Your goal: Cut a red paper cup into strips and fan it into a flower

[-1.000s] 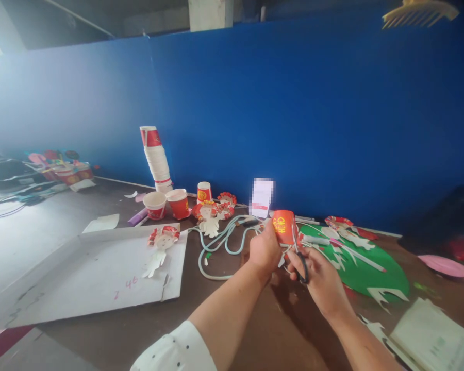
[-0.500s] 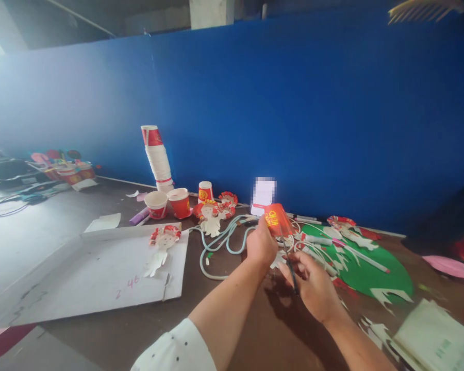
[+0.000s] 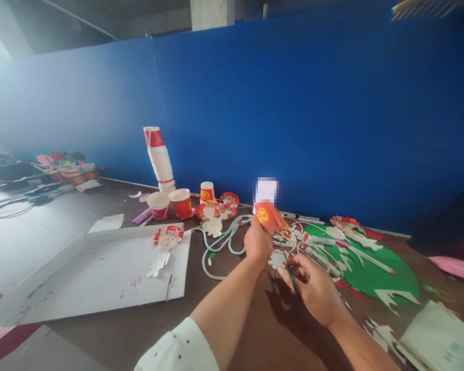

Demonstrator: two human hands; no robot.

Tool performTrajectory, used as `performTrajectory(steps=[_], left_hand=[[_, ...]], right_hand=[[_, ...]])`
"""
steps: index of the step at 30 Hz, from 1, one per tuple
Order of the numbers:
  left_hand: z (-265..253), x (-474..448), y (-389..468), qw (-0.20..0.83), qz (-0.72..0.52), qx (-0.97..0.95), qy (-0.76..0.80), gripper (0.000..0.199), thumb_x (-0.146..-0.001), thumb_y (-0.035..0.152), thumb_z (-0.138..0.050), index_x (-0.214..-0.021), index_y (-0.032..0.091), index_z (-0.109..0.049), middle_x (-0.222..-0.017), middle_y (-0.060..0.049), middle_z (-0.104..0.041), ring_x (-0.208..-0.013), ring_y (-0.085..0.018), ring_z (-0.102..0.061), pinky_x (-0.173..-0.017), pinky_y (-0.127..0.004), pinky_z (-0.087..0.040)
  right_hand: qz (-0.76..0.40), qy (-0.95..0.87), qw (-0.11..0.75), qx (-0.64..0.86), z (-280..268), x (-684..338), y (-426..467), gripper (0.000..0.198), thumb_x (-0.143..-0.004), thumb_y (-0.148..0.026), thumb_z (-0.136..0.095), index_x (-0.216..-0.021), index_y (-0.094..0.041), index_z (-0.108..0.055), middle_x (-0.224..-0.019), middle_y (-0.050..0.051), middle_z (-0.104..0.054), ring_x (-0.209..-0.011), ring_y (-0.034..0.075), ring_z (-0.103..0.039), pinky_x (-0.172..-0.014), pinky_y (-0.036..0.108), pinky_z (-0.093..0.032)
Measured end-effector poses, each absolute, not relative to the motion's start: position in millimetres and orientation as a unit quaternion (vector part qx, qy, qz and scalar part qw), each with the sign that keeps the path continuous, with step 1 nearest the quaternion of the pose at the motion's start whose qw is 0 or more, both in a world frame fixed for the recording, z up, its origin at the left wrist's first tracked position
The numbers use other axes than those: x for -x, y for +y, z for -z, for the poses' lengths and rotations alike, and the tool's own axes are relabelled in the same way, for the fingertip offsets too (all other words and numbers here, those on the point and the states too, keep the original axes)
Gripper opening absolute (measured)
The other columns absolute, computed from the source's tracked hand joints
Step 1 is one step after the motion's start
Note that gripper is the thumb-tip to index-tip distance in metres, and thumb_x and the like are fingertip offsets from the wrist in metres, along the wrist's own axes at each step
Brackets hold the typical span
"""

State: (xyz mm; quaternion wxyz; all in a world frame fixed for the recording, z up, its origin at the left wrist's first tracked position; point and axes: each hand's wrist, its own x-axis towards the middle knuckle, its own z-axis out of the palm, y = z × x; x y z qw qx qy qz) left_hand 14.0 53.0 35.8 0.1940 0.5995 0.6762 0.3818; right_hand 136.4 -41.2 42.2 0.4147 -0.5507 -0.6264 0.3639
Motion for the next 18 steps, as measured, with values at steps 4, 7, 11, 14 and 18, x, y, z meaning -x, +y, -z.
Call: performTrajectory(steps=[4,7,11,14,18], left_hand=[[-36.1,-12.8,54.0,0.198,-0.388,-0.588,0.681,0.038,-0.085,0.014,-0.039,-0.121,0.020,-0.045,-0.099,-0.008,-0.069,-0.091,-0.022,-0.064,-0.075,-0.030,-0.045],[-36.8,-11.8,54.4,0.199,-0.396,-0.584,0.681,0.039,-0.084,0.014,-0.038,-0.122,0.020,-0.045,-0.100,-0.008,-0.069,-0.090,-0.023,-0.064,-0.074,-0.030,-0.046],[-38.4,-13.1,52.4,0.192,-0.378,-0.600,0.678,0.045,-0.084,0.015,-0.040,-0.128,0.020,-0.040,-0.101,-0.009,-0.069,-0.091,-0.024,-0.065,-0.076,-0.031,-0.046],[-39.4,-16.4,49.4,0.179,-0.358,-0.626,0.669,0.047,-0.083,0.016,-0.042,-0.130,0.020,-0.039,-0.099,-0.010,-0.069,-0.090,-0.025,-0.065,-0.076,-0.032,-0.045],[-39.2,-20.6,46.3,0.173,-0.356,-0.651,0.648,0.051,-0.082,0.016,-0.044,-0.133,0.020,-0.037,-0.097,-0.010,-0.069,-0.089,-0.025,-0.066,-0.077,-0.032,-0.045]], right_hand=[[-0.373,-0.626,0.409,0.549,-43.8,-135.9,-41.7,0.023,-0.070,-0.037,-0.068,-0.083,-0.021,-0.059,-0.052,-0.005,-0.057,-0.050,0.014,-0.049,-0.049,0.024,-0.038],[-0.379,-0.625,0.401,0.552,-44.9,-135.7,-41.8,0.024,-0.069,-0.037,-0.069,-0.083,-0.020,-0.059,-0.053,-0.005,-0.056,-0.050,0.014,-0.049,-0.050,0.025,-0.038],[-0.389,-0.617,0.405,0.551,-44.0,-137.0,-40.3,0.025,-0.069,-0.039,-0.069,-0.083,-0.021,-0.058,-0.052,-0.005,-0.055,-0.050,0.014,-0.049,-0.050,0.026,-0.037],[-0.400,-0.611,0.419,0.541,-41.8,-139.0,-38.6,0.022,-0.070,-0.036,-0.069,-0.083,-0.022,-0.058,-0.054,-0.004,-0.056,-0.051,0.015,-0.049,-0.051,0.027,-0.039],[-0.406,-0.600,0.432,0.537,-41.6,-140.9,-38.3,0.021,-0.069,-0.032,-0.070,-0.084,-0.023,-0.058,-0.055,-0.004,-0.057,-0.052,0.016,-0.050,-0.050,0.027,-0.039]])
